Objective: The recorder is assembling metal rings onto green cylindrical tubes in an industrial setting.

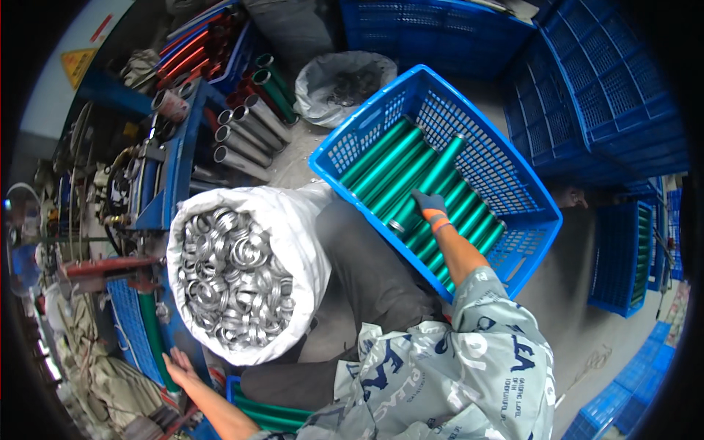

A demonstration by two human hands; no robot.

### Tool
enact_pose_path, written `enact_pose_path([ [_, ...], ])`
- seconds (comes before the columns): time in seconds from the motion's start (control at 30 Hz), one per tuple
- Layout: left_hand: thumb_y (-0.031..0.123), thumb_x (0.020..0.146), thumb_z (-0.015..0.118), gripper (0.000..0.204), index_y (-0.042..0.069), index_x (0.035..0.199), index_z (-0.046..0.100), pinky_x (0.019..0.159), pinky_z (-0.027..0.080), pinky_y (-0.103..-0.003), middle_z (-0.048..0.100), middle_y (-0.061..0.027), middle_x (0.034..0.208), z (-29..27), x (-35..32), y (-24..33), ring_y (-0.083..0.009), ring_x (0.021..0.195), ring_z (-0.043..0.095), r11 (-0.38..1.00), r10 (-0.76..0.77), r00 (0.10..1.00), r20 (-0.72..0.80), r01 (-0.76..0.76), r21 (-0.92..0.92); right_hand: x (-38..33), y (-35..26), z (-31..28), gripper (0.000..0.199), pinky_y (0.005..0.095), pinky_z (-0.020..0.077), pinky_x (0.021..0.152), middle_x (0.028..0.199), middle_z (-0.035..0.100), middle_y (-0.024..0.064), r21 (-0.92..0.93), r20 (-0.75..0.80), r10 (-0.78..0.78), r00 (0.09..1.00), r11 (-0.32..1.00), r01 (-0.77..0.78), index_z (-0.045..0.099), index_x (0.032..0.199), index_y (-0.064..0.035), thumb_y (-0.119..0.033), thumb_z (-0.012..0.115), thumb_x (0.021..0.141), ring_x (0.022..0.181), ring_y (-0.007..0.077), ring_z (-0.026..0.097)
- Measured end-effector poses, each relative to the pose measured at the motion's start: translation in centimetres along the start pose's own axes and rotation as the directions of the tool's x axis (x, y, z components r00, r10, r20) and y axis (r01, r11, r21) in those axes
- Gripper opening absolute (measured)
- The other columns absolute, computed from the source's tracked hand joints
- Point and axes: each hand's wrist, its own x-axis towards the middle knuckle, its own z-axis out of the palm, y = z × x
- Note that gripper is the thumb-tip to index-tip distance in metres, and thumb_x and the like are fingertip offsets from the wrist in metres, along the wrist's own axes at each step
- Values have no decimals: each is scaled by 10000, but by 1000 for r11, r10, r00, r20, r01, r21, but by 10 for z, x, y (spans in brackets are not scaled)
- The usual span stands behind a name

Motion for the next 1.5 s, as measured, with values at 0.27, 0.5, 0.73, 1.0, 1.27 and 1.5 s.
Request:
enact_pose_path([
  [0.27,299,1094,826,588,-49,1538,662,897,650,-424,838,-192,1219,-163,-195,-18,-313,1038,821,409,689,724,-31,-353,842,31,8,129,670,437,655,789,1020,843,214,69,271,61,961,994,-83,799,1188,114,-525,841,991,804,280,837],
  [0.5,497,971,900,823,-112,1475,671,1011,618,-550,804,-300,1285,-306,-399,-44,-459,1123,787,126,672,690,-271,255,959,-2,26,213,537,583,612,1072,1203,840,287,-549,399,-120,909,763,341,861,1274,-34,-489,769,1003,1181,486,795],
  [0.73,852,1006,676,1098,-155,1443,662,1191,528,-578,737,-384,1402,-393,-480,-116,-555,1338,690,153,438,685,-583,582,799,-71,-175,152,426,358,590,1073,1350,813,154,429,-76,-702,708,618,659,719,1478,66,-214,733,1158,1232,192,737],
  [1.0,853,1049,591,1035,-55,1541,662,1091,599,-587,775,-293,1414,-514,-514,-150,-523,1234,747,142,568,482,-667,741,656,-453,-294,125,566,526,601,1000,1238,796,227,473,529,-639,-559,-324,819,757,1411,-64,-236,874,885,1149,423,757],
  [1.27,776,907,841,1206,-95,1672,510,1286,496,-547,619,-349,1633,-495,-418,-122,-492,1534,595,409,425,620,-660,519,750,-462,-266,181,232,588,623,827,1234,788,197,287,804,-329,-496,-516,807,843,1098,-108,-276,753,966,975,465,773],
  [1.5,834,800,886,1252,41,1698,523,1246,529,-557,630,-293,1623,-523,-397,-70,-442,1517,612,454,224,606,-763,628,632,-464,-263,183,260,480,585,743,925,774,144,291,879,-310,-363,-256,922,805,1032,-38,-210,894,859,825,341,754],
])
